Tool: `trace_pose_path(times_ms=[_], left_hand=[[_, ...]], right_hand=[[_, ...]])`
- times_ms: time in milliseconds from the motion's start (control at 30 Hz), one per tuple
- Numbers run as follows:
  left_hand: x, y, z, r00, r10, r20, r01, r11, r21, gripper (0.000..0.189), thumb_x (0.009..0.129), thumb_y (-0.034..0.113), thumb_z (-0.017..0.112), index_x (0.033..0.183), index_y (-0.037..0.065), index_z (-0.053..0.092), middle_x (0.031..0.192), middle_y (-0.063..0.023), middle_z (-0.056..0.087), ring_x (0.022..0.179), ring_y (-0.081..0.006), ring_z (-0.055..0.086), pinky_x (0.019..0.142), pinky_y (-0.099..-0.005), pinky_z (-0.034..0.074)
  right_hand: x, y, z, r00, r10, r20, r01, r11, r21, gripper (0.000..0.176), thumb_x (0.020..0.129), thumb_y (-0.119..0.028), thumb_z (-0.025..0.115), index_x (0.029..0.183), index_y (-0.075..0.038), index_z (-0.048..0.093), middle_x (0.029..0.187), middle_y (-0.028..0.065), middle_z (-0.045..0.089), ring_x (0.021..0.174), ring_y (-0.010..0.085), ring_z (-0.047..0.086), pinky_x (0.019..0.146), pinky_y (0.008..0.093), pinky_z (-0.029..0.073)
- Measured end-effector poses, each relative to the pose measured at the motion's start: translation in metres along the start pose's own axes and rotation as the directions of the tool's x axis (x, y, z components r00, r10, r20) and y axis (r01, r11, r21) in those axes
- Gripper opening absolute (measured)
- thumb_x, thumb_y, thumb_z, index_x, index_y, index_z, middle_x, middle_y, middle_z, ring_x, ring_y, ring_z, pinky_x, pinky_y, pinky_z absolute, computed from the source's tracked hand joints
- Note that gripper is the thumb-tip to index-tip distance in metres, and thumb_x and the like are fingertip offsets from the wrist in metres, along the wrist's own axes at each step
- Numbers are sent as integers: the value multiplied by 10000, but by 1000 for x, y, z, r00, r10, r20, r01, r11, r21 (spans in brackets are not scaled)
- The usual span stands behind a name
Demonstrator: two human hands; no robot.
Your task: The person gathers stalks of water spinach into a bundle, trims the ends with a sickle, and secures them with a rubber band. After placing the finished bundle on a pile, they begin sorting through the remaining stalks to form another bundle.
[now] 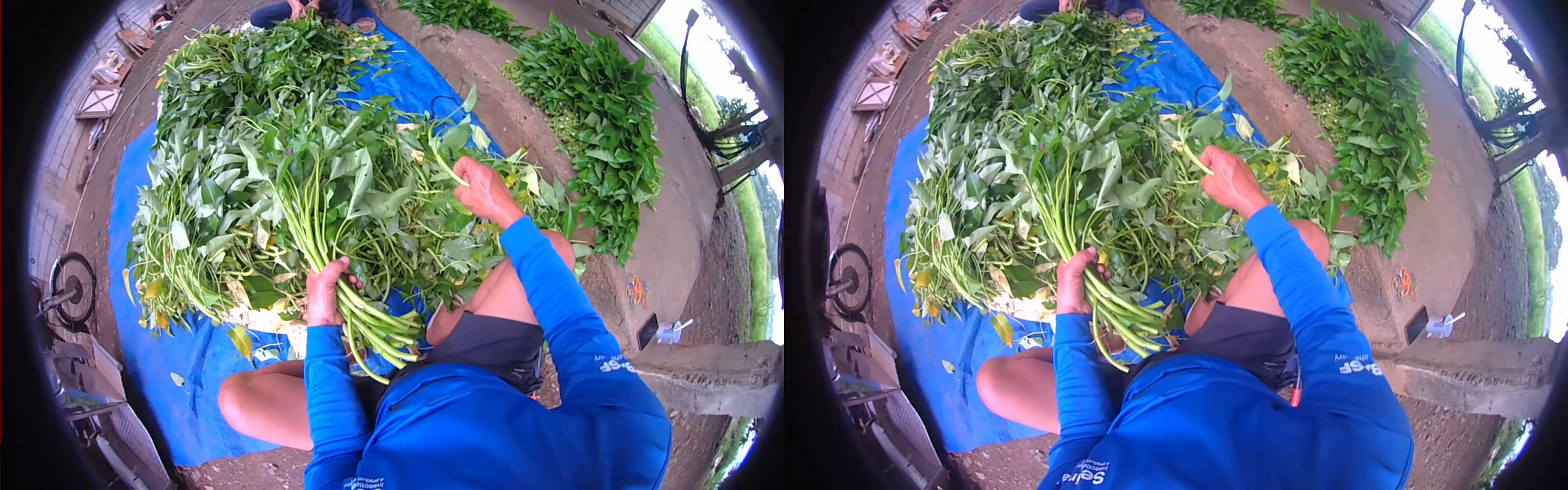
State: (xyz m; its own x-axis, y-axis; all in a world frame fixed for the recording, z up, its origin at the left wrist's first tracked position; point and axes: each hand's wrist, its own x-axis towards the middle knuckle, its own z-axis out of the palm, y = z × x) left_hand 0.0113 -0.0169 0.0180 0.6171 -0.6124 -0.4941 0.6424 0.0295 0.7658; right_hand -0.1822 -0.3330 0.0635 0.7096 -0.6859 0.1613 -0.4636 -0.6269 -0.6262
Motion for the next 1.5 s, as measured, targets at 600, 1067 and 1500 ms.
trace_pose_path(times_ms=[600, 1067, 1500], left_hand=[[23, -42, -16, 985, -168, 44, 171, 983, -65, 184, 920, 157, 782, 920, 33, 647, 760, -46, 613, 601, -170, 641, 565, -351, 610], [48, -98, -42, 903, -385, 191, 423, 874, -240, 508, 983, 595, 717, 1225, 161, 613, 967, -61, 703, 853, -256, 727, 774, -500, 639], [35, -95, -24, 970, -241, -30, 235, 963, -134, 286, 913, 245, 854, 1022, 40, 685, 821, -64, 660, 687, -178, 642, 641, -341, 588]], right_hand=[[-8, 3, 14, 846, 516, -133, -370, 749, 550, 331, 1056, -312, 657, 1068, -8, 790, 722, -12, 574, 589, 109, 506, 621, 325, 447], [-80, -113, 138, 982, 180, 53, -173, 754, 633, 242, 1051, -159, 702, 1238, -16, 756, 962, 40, 756, 874, 97, 666, 773, 286, 548], [-152, -102, 191, 760, 432, 485, -622, 700, 351, 365, 1046, -326, 666, 1082, 27, 753, 875, 123, 750, 797, 200, 689, 754, 370, 536]])
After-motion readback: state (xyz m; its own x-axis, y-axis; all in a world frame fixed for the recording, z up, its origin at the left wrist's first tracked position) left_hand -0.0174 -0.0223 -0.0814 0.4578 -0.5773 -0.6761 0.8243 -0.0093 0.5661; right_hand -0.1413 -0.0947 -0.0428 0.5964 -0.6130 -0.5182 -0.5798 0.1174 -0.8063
